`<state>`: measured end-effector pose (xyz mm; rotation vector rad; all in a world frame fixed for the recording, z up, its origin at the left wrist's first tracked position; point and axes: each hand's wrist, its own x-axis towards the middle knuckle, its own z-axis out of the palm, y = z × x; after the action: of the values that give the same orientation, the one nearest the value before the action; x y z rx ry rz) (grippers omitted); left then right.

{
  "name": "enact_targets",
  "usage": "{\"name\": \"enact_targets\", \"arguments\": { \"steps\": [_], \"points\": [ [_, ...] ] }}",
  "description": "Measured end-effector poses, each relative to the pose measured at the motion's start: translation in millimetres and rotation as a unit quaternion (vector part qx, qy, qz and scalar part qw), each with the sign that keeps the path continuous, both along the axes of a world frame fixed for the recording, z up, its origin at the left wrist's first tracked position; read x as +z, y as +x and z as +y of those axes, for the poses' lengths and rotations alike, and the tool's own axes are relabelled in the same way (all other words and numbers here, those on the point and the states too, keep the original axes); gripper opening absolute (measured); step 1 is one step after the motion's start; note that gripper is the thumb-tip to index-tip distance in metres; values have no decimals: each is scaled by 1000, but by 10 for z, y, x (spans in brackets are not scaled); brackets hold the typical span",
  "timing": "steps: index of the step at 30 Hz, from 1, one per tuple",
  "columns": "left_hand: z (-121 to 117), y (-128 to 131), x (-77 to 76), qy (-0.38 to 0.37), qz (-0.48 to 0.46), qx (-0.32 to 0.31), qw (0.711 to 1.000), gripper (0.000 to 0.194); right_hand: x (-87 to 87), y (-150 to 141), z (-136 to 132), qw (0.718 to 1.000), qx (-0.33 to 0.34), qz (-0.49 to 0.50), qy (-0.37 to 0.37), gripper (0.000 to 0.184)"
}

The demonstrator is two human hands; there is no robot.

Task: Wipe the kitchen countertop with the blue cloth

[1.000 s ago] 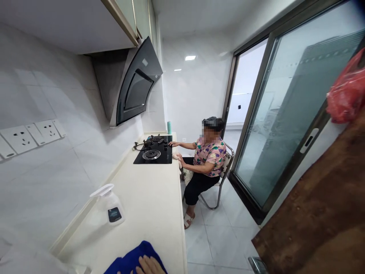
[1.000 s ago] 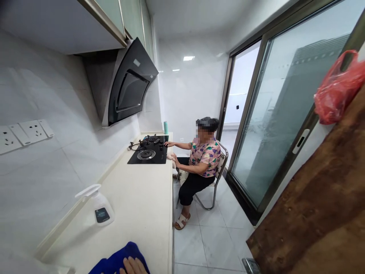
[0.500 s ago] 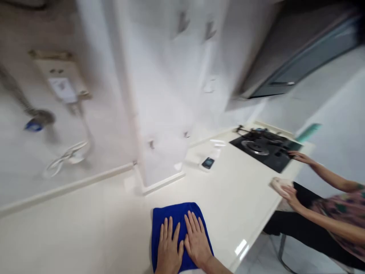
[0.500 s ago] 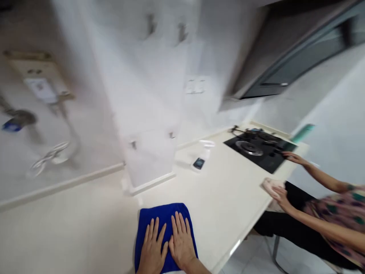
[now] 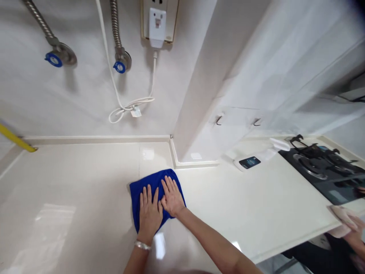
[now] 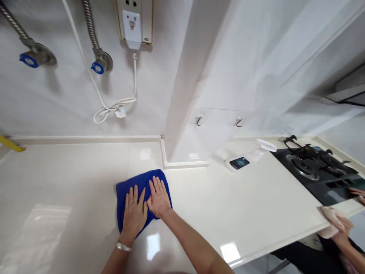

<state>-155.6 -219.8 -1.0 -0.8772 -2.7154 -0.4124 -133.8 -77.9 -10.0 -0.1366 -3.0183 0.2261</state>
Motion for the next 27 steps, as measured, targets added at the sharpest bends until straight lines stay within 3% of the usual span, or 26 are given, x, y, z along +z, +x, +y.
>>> {"name": "enact_targets", "arguments": {
  "steps": [5,9,16,21,27],
  "points": [
    [176,-614,45,32,-63,13,997,53,41,-659,134,1000,-10,-10,9,75],
    [371,-1140,113,36,-99,-6,994,53,54,-1144,265,997,-77,-22,18,72],
    [692,-1974,108,30,-135,-70,988,55,-27,-1674,431,984,-177,-28,-9,71],
    [798,-2331,98,36,-139,-72,987,57,-43,-2020,519,982,-186,-42,12,78],
    [766,-2466,82,66,-132,-70,987,51,21,-2249,463,975,-205,-63,49,73]
  ]
}}
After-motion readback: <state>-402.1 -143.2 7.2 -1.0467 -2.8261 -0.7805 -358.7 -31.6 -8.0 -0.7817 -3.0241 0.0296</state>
